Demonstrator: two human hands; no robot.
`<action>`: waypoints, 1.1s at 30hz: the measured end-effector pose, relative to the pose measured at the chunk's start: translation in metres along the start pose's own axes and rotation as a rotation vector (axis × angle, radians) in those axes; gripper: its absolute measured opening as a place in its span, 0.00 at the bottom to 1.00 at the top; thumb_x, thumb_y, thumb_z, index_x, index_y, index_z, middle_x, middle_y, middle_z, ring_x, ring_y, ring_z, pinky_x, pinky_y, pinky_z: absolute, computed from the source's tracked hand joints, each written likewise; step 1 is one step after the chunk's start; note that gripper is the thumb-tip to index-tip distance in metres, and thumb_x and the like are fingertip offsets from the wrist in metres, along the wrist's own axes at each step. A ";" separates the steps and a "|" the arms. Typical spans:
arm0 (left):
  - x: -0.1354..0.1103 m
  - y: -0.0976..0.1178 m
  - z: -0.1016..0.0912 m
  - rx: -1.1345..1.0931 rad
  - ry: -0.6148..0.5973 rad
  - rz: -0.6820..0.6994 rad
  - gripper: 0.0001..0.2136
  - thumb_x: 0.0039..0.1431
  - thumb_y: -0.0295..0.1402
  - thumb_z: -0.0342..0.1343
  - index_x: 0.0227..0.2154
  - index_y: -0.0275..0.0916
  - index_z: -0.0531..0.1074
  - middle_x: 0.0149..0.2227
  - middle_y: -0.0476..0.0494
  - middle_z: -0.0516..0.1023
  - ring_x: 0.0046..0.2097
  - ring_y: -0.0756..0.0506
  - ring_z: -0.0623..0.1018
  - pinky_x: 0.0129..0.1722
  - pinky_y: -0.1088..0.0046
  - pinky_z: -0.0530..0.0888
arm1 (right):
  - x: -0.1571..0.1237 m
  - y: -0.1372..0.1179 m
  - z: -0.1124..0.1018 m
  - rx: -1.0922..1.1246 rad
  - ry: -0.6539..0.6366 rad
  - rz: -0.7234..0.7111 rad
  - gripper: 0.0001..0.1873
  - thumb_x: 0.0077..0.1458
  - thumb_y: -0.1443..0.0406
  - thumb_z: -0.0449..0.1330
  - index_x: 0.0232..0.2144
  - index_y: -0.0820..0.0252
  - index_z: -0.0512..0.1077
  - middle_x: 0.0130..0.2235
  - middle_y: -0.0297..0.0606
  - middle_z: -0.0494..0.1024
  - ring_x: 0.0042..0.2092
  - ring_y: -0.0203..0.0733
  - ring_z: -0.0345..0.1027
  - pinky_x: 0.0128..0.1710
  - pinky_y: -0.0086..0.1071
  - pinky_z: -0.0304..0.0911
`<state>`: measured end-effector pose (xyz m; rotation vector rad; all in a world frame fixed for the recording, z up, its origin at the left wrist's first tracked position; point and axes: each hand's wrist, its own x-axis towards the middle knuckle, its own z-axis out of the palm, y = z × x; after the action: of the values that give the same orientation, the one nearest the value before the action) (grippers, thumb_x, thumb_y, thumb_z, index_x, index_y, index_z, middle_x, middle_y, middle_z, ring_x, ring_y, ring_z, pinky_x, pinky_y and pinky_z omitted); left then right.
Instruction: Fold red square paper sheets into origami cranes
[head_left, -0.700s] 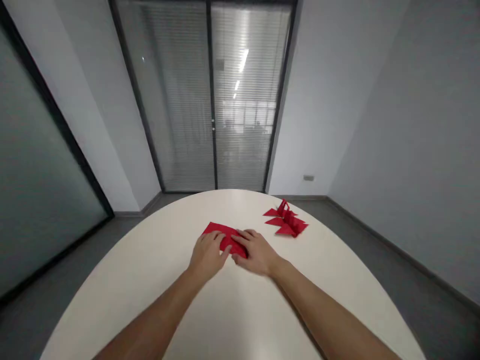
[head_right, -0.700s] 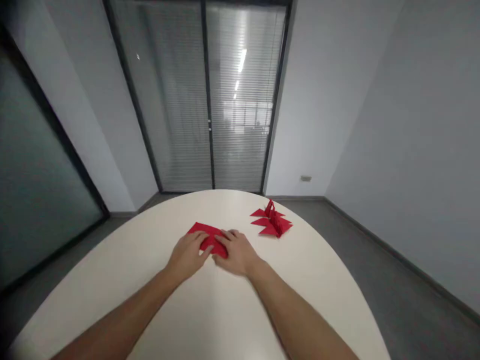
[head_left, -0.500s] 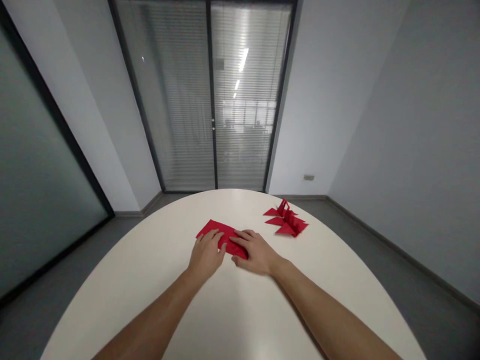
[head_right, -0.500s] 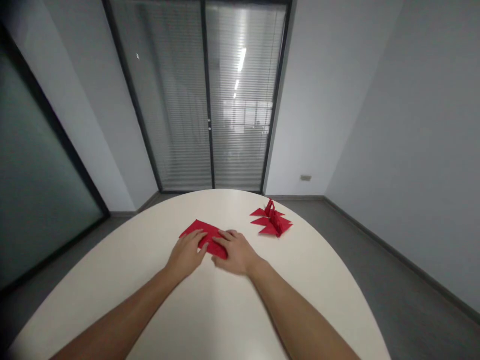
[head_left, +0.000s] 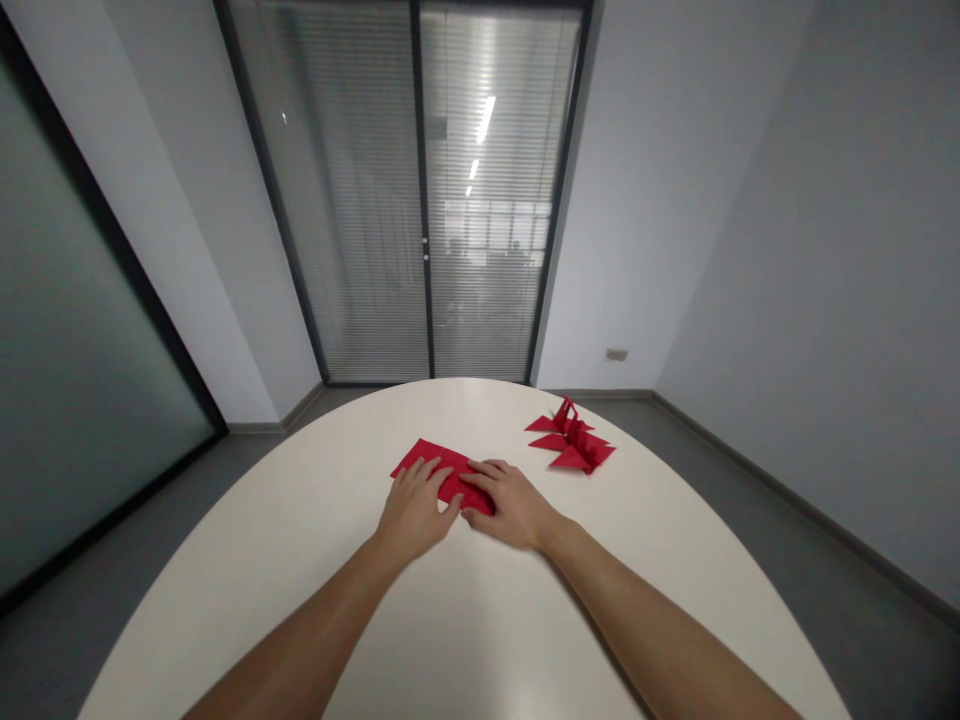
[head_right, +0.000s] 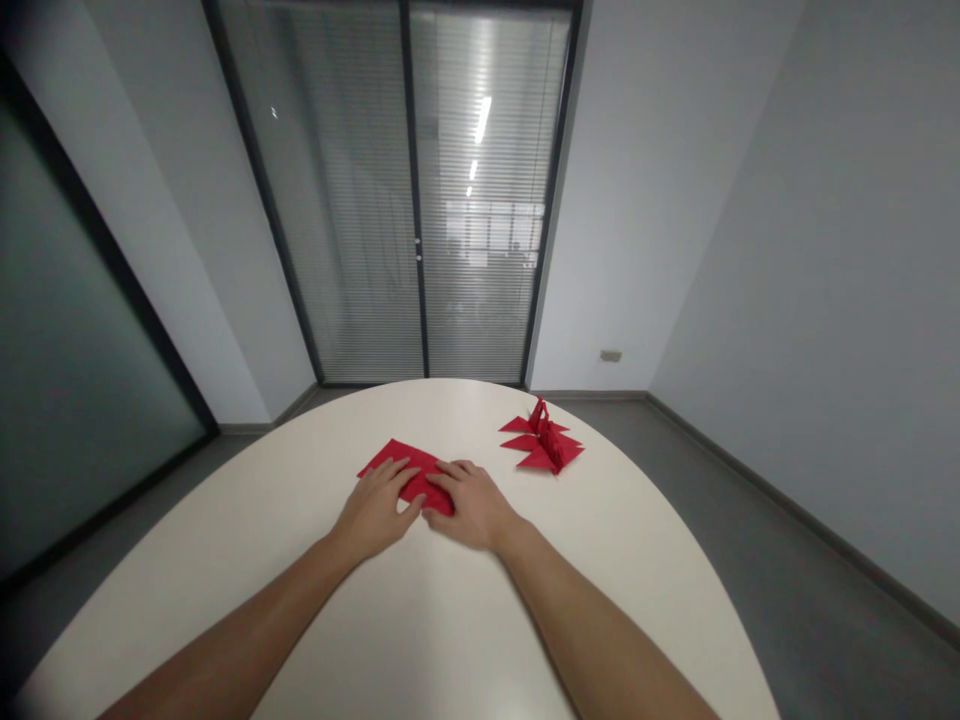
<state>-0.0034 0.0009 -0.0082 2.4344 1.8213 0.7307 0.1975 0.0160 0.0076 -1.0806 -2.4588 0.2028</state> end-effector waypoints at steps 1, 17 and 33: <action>0.000 0.001 0.000 0.013 0.000 -0.010 0.20 0.62 0.41 0.54 0.55 0.39 0.73 0.60 0.34 0.72 0.61 0.32 0.69 0.62 0.48 0.62 | 0.000 0.000 0.000 0.001 0.000 -0.003 0.30 0.55 0.57 0.63 0.59 0.60 0.71 0.61 0.49 0.71 0.60 0.56 0.63 0.61 0.50 0.58; 0.001 -0.002 -0.003 -0.035 -0.052 0.082 0.21 0.61 0.39 0.55 0.56 0.42 0.73 0.61 0.38 0.71 0.63 0.33 0.68 0.63 0.48 0.63 | 0.000 0.003 0.002 0.090 0.064 0.017 0.27 0.58 0.57 0.61 0.57 0.62 0.71 0.59 0.52 0.72 0.61 0.54 0.65 0.62 0.48 0.60; 0.001 -0.003 -0.003 -0.039 -0.055 0.041 0.22 0.62 0.38 0.54 0.58 0.42 0.71 0.62 0.34 0.70 0.64 0.34 0.68 0.63 0.47 0.62 | -0.001 0.006 0.003 0.126 0.041 0.002 0.33 0.53 0.59 0.64 0.60 0.59 0.67 0.61 0.50 0.70 0.61 0.55 0.64 0.62 0.49 0.60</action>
<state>-0.0066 0.0020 -0.0060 2.4482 1.7269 0.6886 0.2014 0.0194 0.0029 -1.0233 -2.3742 0.3289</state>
